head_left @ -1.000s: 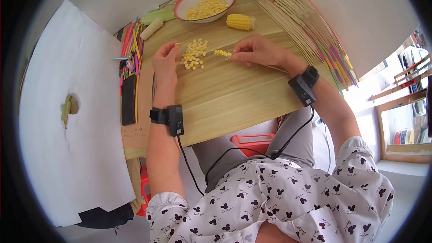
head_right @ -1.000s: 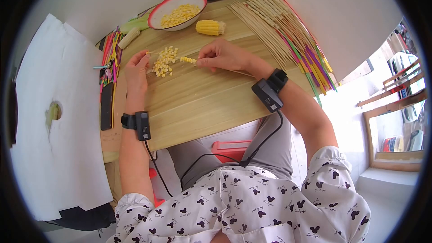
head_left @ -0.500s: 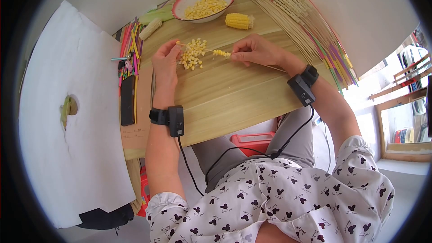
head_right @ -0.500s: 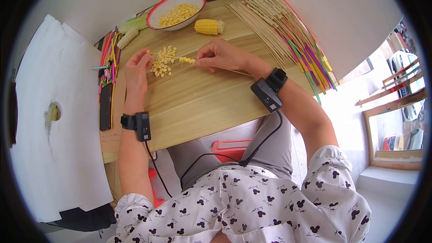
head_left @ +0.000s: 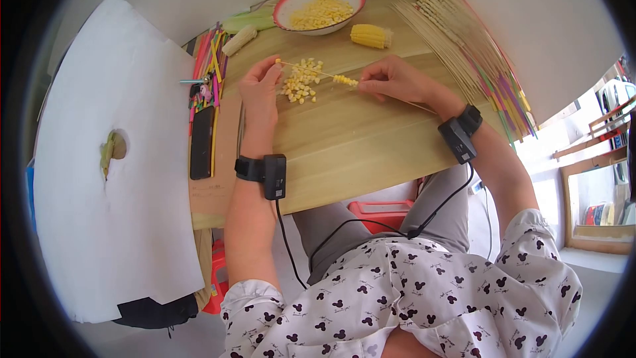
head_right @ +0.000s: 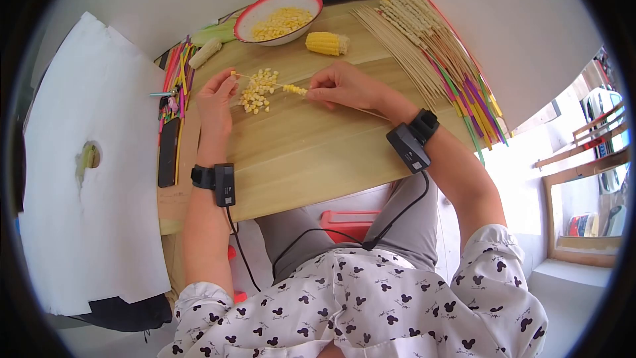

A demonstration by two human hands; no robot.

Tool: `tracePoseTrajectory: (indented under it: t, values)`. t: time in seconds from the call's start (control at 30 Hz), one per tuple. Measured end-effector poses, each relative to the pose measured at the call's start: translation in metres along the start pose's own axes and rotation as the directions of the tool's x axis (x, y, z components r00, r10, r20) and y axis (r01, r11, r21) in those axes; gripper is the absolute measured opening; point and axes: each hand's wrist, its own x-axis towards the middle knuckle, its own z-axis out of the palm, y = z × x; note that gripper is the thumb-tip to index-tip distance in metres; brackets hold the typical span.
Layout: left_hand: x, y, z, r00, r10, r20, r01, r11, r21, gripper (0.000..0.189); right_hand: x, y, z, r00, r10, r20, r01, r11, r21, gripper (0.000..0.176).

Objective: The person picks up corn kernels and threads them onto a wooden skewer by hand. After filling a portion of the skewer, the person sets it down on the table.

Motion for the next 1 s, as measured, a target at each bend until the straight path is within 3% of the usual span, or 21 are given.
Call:
tracePoseTrajectory:
  t: [0.17,0.37,0.53,1.0]
  values:
    - [-0.003,0.000,0.003,1.000,0.003,-0.023,-0.003,1.000,0.019,0.024,-0.002,-0.006,0.001,1.000,0.011,-0.005,-0.011,1.000,-0.003,0.021]
    - [-0.002,0.000,0.001,0.997,-0.037,-0.064,0.032,0.996,-0.086,0.021,-0.003,-0.014,0.005,1.000,0.013,-0.028,-0.011,0.997,0.071,0.020]
    - [-0.009,0.007,0.008,0.996,-0.085,0.004,0.085,0.990,-0.111,0.021,-0.002,-0.011,0.007,0.998,0.067,-0.018,-0.065,0.993,0.101,0.017]
    - [-0.013,0.008,0.009,0.999,-0.047,-0.005,0.046,0.992,-0.118,0.022,-0.004,-0.009,0.004,0.995,0.095,-0.002,-0.094,0.987,0.132,0.016]
